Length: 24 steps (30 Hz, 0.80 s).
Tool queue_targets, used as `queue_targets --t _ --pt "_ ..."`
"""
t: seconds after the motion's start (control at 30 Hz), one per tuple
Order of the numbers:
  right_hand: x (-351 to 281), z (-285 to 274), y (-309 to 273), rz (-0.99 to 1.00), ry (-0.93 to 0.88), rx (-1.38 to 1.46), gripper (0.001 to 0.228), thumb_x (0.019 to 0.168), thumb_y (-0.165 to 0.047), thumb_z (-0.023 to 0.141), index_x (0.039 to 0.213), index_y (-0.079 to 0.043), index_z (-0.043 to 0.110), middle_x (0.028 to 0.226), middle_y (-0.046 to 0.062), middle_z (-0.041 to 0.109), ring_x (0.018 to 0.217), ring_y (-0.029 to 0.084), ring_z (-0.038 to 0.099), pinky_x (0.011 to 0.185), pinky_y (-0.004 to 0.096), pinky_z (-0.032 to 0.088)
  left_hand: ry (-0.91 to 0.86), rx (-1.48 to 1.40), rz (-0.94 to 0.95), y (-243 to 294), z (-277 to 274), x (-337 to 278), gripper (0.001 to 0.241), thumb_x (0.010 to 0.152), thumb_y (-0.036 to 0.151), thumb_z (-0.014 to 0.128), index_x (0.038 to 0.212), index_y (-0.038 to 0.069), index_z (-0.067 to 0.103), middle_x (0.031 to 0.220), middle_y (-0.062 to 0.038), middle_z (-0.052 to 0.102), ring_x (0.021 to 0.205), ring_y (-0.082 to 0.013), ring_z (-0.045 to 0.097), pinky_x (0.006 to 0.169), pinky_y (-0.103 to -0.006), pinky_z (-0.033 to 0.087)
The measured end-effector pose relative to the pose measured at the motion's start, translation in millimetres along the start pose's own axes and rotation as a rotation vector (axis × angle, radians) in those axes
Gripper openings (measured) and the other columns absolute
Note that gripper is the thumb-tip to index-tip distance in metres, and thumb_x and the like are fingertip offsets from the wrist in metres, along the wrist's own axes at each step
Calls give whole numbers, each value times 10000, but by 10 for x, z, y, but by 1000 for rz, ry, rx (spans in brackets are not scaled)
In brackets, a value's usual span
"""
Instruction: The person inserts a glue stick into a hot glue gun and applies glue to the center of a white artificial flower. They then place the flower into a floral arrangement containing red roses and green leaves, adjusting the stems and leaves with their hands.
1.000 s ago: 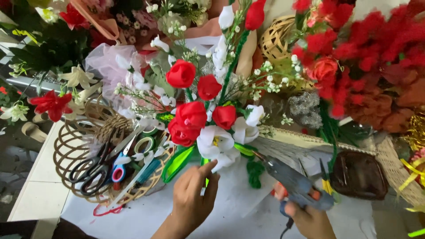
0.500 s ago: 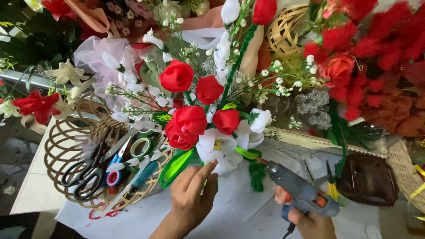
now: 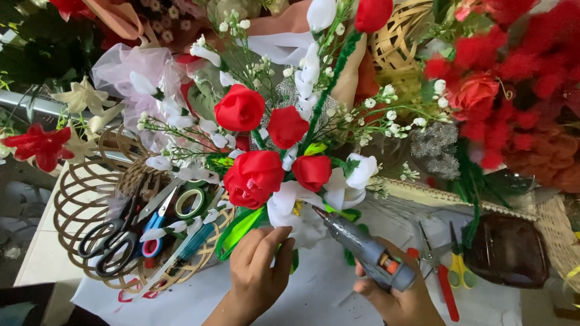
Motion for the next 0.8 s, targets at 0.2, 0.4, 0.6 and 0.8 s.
queue_targets --t 0.2,0.4,0.6,0.8 --pt "-9 22 -125 -34 27 -117 391 676 -444 744 825 -85 696 658 41 684 546 157 630 529 289 514 8 -9 22 19 8 -10 90 875 41 615 957 5 621 797 -122 615 653 -249 582 575 -335 476" --pt "29 62 -165 -45 16 -150 380 697 -418 736 895 -96 702 670 22 704 586 146 660 583 287 546 0 -30 30 44 -2 19 96 888 46 589 966 -4 612 790 -134 608 637 -259 569 563 -338 458" --pt "78 65 -132 -51 29 -166 340 699 -377 763 872 -93 690 665 23 697 584 149 637 577 285 524 2 -41 26 37 -3 10 96 879 32 596 968 1 612 802 -119 605 640 -248 565 571 -326 458" --pt "104 99 -160 -86 -2 -179 311 721 -376 746 826 -90 684 674 27 691 558 143 622 538 279 514 0 -46 22 32 -4 7 102 881 36 600 972 -5 618 798 -121 604 645 -249 568 578 -329 464"
Point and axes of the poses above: each hand's wrist, its own x-axis towards the middle knuckle, its own z-axis out of the palm, y = z × x, the point moved 10 cm from there along x, towards the middle knuckle
